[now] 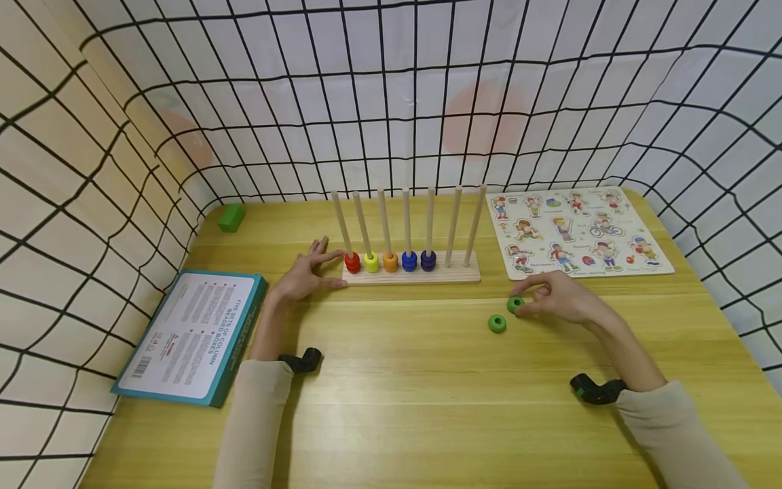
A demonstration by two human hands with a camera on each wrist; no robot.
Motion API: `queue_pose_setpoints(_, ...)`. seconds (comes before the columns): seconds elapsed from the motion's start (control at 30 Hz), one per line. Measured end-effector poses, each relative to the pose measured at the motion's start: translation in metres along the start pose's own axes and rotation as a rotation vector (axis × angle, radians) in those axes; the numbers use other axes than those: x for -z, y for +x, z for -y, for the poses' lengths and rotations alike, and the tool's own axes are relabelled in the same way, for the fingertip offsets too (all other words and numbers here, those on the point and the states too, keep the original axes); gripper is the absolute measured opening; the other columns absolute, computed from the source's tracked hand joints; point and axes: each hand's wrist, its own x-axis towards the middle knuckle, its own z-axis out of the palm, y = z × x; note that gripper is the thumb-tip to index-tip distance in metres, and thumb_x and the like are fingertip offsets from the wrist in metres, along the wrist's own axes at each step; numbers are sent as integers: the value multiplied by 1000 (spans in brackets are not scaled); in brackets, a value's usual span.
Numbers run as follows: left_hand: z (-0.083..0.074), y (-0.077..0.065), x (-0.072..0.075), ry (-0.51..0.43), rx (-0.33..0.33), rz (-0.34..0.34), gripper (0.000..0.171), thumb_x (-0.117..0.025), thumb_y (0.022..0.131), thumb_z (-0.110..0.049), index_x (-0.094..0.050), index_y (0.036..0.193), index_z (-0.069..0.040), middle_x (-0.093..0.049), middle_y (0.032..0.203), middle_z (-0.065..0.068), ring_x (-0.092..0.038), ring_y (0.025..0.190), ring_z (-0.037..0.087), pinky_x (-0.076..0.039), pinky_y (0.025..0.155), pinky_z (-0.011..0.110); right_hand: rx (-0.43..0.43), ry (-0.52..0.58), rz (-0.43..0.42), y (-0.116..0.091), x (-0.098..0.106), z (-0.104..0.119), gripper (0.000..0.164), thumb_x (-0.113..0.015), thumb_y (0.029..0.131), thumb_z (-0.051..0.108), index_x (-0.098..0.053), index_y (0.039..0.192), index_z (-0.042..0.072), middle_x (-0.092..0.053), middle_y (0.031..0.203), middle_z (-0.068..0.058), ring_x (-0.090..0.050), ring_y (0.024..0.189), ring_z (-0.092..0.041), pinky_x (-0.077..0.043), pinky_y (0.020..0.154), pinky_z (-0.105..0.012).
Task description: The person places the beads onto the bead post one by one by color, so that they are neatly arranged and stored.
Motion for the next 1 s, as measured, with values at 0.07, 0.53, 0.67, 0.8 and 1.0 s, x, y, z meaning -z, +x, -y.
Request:
queue_pose_setpoints(0.07,0,0,0,1,0,-2,70,-78,93,-18,-48,155,-11,1,175,15,16,162,33,19,127,61,5,8,4,-1,1,0,41,-81,89,19,-70,124,0,-36,56,9,-33,53,-6,-30,58,-24)
queue_pose_setpoints(0.53,2,3,-1,17,-3,-4,70,-77,93,-11,-45,155,-4,4,174,20,18,161,38,21,125,63,82,-21,-112,-8,26,16,29,-73,98,24,-73,118,3,-25,58,7,-29,51,0,-32,52,-23)
queue_pose_setpoints(0.67,0,1,0,15,-5,3,69,-77,94,-16,-47,155,-8,2,175,18,17,161,36,20,126,63,103,-6,-142,-12,41,40,25,-64,104,23,-70,120,5,-27,56,7,-55,56,6,-27,42,-29)
queue_pose_setpoints(0.8,-1,0,0,10,-8,6,69,-78,93,-18,-48,155,-11,1,175,16,16,162,34,20,126,62,110,-48,-224,-13,56,70,25,-66,103,31,-71,116,10,-34,58,6,-45,47,2,-27,40,-30)
queue_pose_setpoints(1.0,1,1,1,20,-7,7,69,-78,93,-18,-48,155,-11,3,175,16,17,162,35,20,127,62,186,-58,-330,-9,78,115,25,-70,100,32,-69,111,10,-31,56,5,-39,48,2,-29,41,-32)
